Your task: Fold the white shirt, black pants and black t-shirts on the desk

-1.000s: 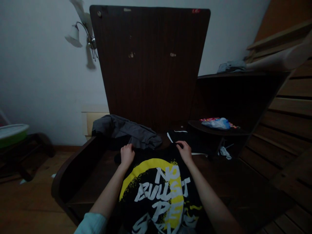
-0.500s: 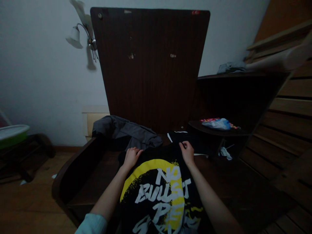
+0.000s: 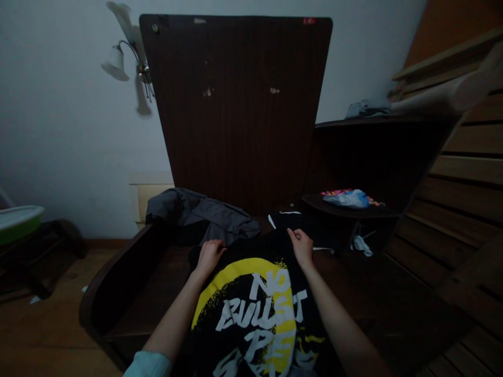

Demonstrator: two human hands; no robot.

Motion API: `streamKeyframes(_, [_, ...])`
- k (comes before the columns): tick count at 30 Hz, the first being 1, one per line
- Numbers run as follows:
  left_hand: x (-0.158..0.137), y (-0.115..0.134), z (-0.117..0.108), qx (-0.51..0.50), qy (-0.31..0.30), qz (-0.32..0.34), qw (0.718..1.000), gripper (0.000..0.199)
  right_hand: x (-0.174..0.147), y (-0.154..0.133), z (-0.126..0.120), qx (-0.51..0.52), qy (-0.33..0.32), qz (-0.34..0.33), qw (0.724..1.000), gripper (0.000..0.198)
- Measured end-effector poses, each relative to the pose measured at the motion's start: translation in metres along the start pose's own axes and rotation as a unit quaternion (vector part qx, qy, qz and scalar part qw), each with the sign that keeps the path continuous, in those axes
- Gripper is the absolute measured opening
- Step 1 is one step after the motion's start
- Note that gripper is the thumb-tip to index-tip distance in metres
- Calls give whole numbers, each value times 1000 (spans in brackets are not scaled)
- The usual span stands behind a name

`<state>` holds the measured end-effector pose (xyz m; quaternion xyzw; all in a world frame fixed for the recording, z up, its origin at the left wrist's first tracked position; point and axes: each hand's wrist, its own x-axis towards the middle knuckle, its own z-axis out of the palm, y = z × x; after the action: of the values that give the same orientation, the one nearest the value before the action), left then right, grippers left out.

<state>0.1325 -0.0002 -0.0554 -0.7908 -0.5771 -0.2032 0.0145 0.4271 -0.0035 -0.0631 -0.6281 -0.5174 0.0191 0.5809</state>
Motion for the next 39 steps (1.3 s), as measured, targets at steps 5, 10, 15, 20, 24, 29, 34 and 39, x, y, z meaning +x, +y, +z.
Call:
streamKeyframes(5, [-2, 2, -4, -47, 61, -53, 996, 15, 0, -3, -2, 7, -15, -7, 1000, 51])
streamKeyframes(10, [-2, 0, -7, -120, 121, -95, 981, 14, 0, -2, 1, 37, -51, -24, 998, 51])
streamKeyframes(15, [-2, -4, -12, -135, 175, -165, 961, 16, 1, 4, 8, 61, -111, -28, 992, 44])
streamKeyframes(20, [-1, -8, -11, -82, 114, -204, 969, 20, 3, 10, 10, 79, -130, -38, 988, 40])
streamKeyframes(24, [2, -12, -3, -14, 16, -105, 994, 22, 2, 10, 7, 50, -87, -28, 995, 41])
streamKeyframes(29, [0, -21, -10, -20, -25, -110, 993, 20, 6, 9, -6, 51, -154, -15, 987, 43])
streamKeyframes(34, [-17, -37, -48, -75, 6, -117, 990, 16, 8, 26, -43, 79, -323, -20, 943, 28])
streamKeyframes(39, [-35, -34, -84, -230, -44, -68, 970, 26, 5, 24, -78, 80, -136, 2, 987, 23])
